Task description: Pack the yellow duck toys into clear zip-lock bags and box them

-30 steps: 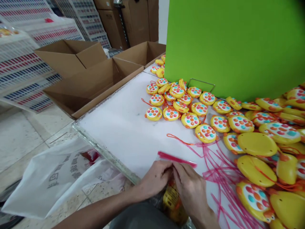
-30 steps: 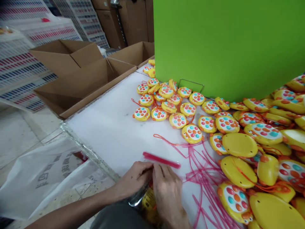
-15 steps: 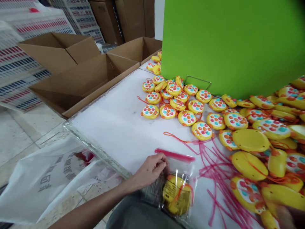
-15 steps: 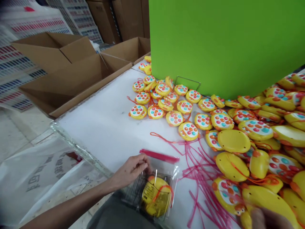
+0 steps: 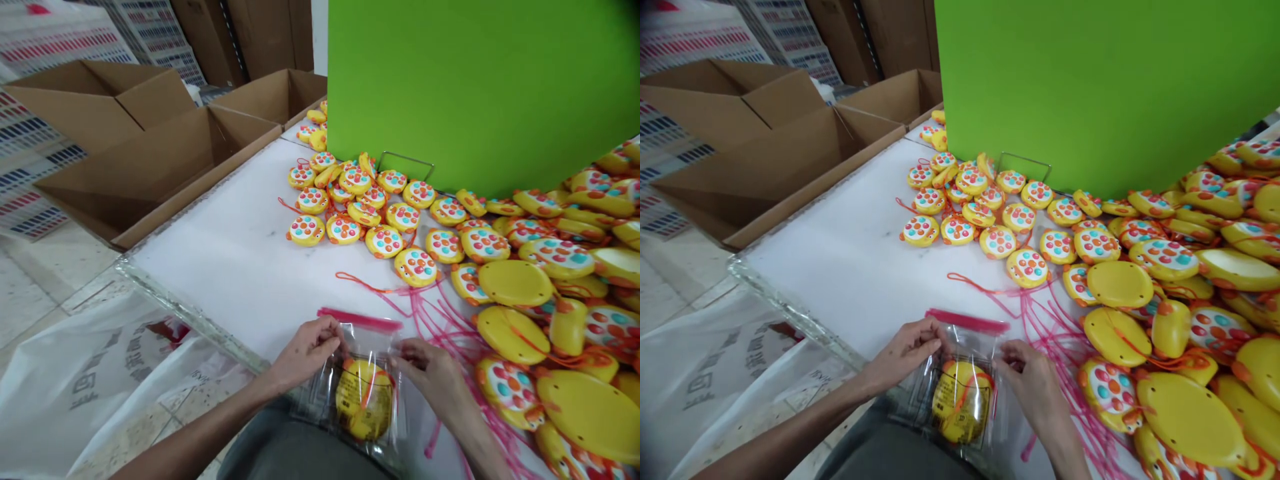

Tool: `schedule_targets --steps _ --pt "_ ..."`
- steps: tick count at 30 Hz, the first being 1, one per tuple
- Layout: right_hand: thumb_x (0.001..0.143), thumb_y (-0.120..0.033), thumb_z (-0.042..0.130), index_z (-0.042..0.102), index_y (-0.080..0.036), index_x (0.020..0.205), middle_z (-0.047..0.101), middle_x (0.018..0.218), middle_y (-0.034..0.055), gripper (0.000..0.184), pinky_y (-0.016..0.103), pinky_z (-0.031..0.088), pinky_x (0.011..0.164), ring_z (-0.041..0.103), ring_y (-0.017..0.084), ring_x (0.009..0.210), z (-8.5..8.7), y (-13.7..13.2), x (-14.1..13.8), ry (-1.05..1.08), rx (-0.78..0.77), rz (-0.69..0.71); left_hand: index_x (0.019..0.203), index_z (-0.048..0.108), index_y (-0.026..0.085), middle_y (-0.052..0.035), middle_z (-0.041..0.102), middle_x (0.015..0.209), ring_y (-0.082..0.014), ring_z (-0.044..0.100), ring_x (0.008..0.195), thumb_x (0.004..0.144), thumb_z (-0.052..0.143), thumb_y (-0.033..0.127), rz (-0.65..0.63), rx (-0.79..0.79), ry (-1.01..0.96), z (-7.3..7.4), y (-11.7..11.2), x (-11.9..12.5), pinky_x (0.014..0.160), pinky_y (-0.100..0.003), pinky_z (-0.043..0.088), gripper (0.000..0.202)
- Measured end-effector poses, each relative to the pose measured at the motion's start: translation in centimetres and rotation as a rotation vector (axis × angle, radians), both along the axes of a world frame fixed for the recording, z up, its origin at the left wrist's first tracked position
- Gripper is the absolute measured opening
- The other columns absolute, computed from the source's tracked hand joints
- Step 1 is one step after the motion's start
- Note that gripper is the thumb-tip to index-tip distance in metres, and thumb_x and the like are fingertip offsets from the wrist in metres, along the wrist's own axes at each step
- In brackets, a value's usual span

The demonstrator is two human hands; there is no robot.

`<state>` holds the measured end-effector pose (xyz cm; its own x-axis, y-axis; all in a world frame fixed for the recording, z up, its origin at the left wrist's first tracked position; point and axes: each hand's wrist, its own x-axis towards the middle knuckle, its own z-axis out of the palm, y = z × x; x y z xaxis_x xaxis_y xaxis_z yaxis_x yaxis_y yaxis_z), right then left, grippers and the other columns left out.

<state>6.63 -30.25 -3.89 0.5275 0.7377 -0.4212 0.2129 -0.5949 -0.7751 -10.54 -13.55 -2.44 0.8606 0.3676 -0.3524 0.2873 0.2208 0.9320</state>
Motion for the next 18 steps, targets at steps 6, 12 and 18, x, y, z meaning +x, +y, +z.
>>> schedule_targets --steps 6,12,18 --pt "0.077 -0.032 0.057 0.057 -0.019 0.071 0.057 0.064 -0.0022 0.014 0.024 0.041 0.057 0.053 0.013 0.061 -0.7 -1.1 0.3 0.103 0.144 0.033 0.088 0.046 0.018 -0.0021 0.063 0.079 -0.0166 0.061 0.076 0.085 0.045 0.028 -0.01 -0.026 0.05 -0.7 0.2 -0.5 0.066 -0.027 0.046 0.01" --pt "0.082 -0.023 0.045 0.063 -0.02 0.077 0.063 0.076 0.0014 0.019 0.027 0.044 0.069 0.059 0.016 0.075 0.0 -2.0 -0.8 0.035 0.213 0.13 0.065 0.051 0.016 -0.0006 0.057 0.07 -0.0149 0.054 0.071 0.077 0.039 0.019 -0.002 0.162 0.117 -0.3 0.5 -0.3 0.065 -0.024 0.041 0.017" --pt "0.075 -0.017 0.04 0.059 -0.02 0.064 0.065 0.088 0.0046 0.022 0.028 0.048 0.07 0.062 0.016 0.077 1.7 -0.8 2.1 -0.388 0.193 0.104 0.062 0.042 0.018 0.0 0.059 0.065 -0.0166 0.06 0.069 0.071 0.054 0.022 0.084 0.097 0.154 1.8 0.7 -1.8 0.06 -0.026 0.046 0.016"
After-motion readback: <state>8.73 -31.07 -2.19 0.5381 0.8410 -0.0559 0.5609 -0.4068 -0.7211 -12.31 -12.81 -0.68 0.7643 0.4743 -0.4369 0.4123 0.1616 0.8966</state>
